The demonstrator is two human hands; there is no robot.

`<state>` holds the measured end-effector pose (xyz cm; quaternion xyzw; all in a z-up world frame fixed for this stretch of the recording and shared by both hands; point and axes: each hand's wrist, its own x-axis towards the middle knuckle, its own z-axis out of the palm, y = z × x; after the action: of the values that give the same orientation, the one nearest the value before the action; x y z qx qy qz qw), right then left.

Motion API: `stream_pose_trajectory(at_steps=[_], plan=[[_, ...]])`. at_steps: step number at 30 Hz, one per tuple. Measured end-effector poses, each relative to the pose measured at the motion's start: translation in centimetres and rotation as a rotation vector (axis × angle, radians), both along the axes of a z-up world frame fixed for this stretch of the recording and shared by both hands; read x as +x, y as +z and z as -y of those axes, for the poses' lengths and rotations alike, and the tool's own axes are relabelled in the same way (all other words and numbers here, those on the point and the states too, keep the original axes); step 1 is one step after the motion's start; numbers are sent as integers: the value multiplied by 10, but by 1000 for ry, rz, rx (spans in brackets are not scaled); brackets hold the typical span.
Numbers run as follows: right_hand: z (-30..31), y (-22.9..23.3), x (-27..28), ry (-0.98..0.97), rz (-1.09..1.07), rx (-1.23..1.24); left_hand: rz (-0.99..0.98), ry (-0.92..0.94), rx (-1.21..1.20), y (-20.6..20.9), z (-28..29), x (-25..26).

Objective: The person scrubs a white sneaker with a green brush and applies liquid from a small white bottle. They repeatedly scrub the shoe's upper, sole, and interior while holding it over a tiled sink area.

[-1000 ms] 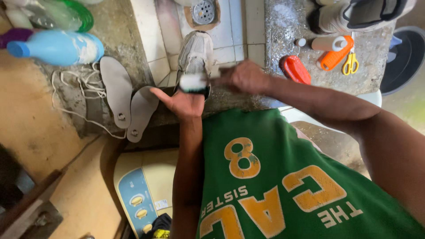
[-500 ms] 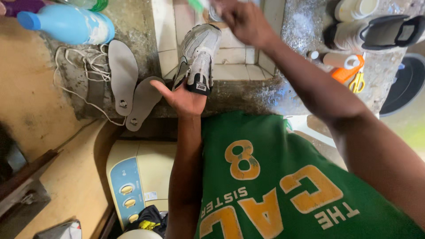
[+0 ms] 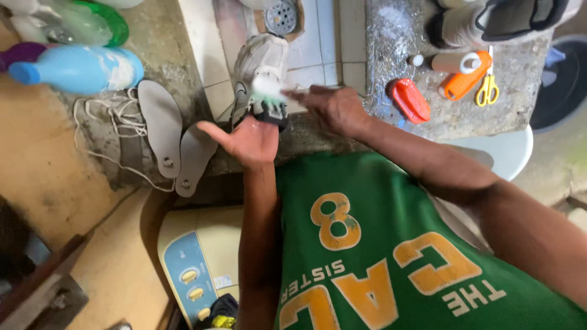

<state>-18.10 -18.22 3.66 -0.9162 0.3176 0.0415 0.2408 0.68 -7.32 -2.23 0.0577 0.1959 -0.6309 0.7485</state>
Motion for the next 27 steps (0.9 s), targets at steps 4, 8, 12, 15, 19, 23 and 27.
stream_pose_trajectory(at_steps=[4,8,12,15,19,23,27], plan=[[-18,-5,-10,50,502,35,173,-18,12,5,-13,2],[-8,-5,-16,44,248,-51,139,-43,-5,16,-6,4],[-15,-8,-15,144,189,5,150,-43,-104,23,-16,4],[5,-20,-17,198,186,-137,126,-56,-69,19,-12,4],[15,-28,-17,7,23,-178,114,-64,83,14,-23,5],[6,-28,-8,113,12,-95,64,-34,126,6,-36,3],[43,-36,-2,-137,245,-194,117,-25,263,12,-54,4]])
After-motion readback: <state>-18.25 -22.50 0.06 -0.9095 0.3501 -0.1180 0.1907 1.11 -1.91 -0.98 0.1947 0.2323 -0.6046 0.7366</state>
